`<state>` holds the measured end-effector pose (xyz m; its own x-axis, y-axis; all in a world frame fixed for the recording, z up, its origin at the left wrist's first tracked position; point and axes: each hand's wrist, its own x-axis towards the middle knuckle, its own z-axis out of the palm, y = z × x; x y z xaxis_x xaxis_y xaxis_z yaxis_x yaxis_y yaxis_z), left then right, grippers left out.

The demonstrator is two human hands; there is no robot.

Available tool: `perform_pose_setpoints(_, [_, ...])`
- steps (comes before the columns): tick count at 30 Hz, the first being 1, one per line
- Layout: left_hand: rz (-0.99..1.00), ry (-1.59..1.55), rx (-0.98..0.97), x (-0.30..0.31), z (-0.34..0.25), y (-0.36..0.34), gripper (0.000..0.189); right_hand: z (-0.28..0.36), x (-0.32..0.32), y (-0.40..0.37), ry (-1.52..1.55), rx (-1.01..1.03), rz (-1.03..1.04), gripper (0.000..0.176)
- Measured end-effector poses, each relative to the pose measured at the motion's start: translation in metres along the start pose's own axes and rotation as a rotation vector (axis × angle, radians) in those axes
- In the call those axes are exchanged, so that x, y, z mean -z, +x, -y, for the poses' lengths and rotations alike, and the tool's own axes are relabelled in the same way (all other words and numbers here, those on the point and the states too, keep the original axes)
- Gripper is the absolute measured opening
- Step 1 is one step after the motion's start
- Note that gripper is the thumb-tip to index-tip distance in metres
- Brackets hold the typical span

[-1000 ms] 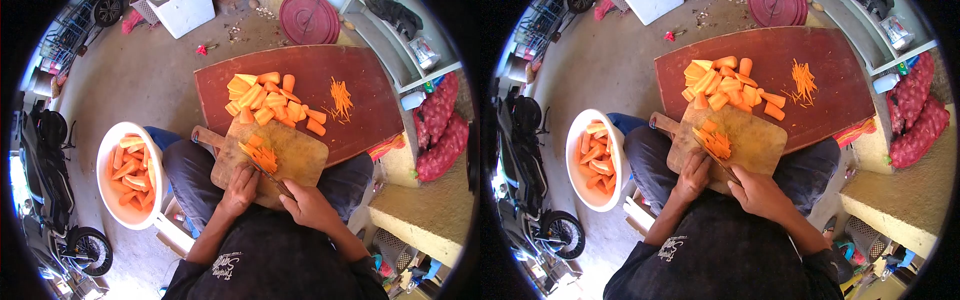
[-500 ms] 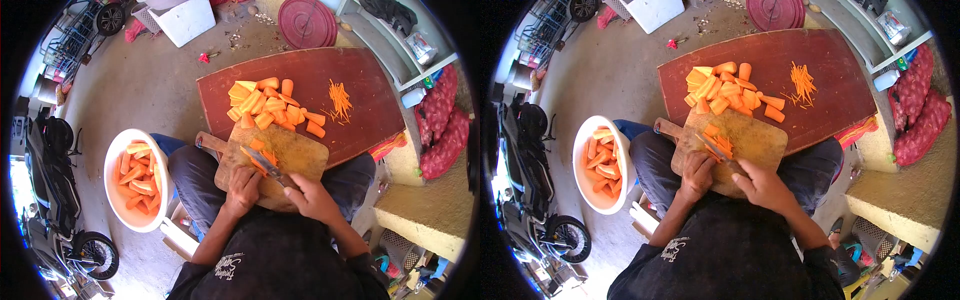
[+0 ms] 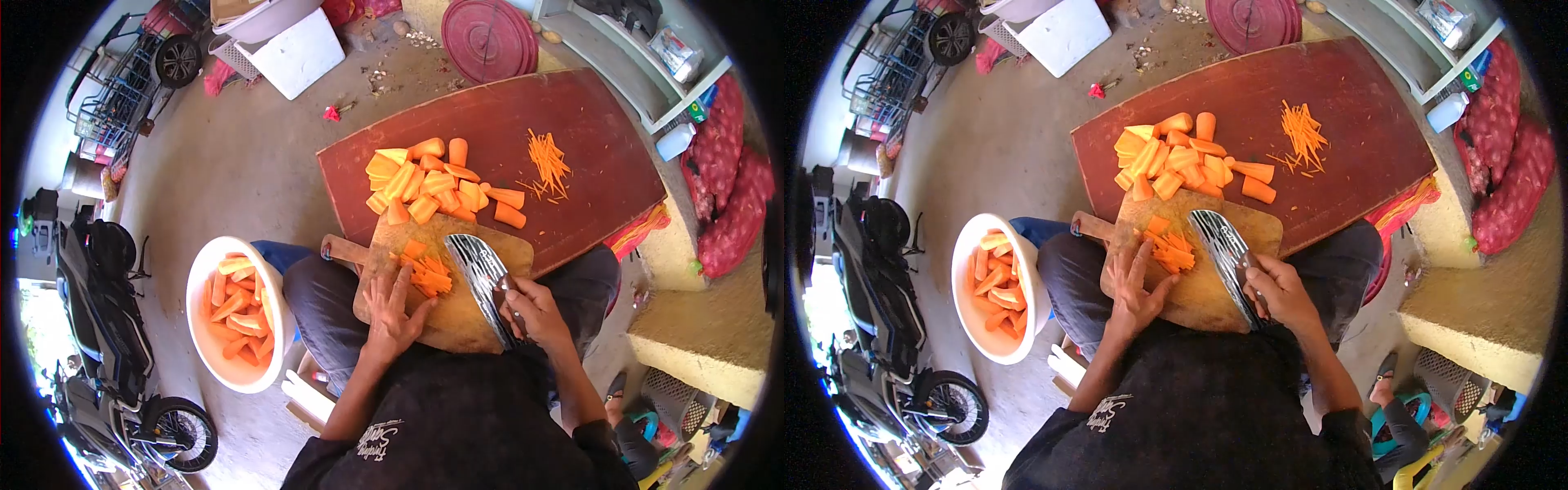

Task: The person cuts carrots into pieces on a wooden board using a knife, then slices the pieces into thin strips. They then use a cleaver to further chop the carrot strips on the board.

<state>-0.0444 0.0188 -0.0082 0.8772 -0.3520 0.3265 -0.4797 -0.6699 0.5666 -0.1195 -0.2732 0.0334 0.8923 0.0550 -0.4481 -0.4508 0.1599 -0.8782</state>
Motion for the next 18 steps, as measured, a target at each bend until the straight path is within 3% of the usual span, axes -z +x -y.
perform_pose_setpoints(4, [-0.061,0.034,-0.001,-0.001,0.009,0.009,0.064,0.008,-0.008,0.003,-0.060,0.035,0.038,0.033])
perform_pose_setpoints(7, [-0.029,0.047,0.056,0.002,0.011,0.028,0.054,0.008,-0.007,0.001,-0.087,0.059,0.054,0.032])
perform_pose_setpoints(16, [0.072,0.081,-0.073,-0.004,0.007,0.086,0.039,0.010,-0.004,-0.019,-0.173,0.110,-0.001,0.033])
perform_pose_setpoints(18, [0.142,0.009,-0.018,-0.009,0.016,0.093,0.039,0.011,-0.002,-0.023,-0.177,0.116,-0.029,0.033])
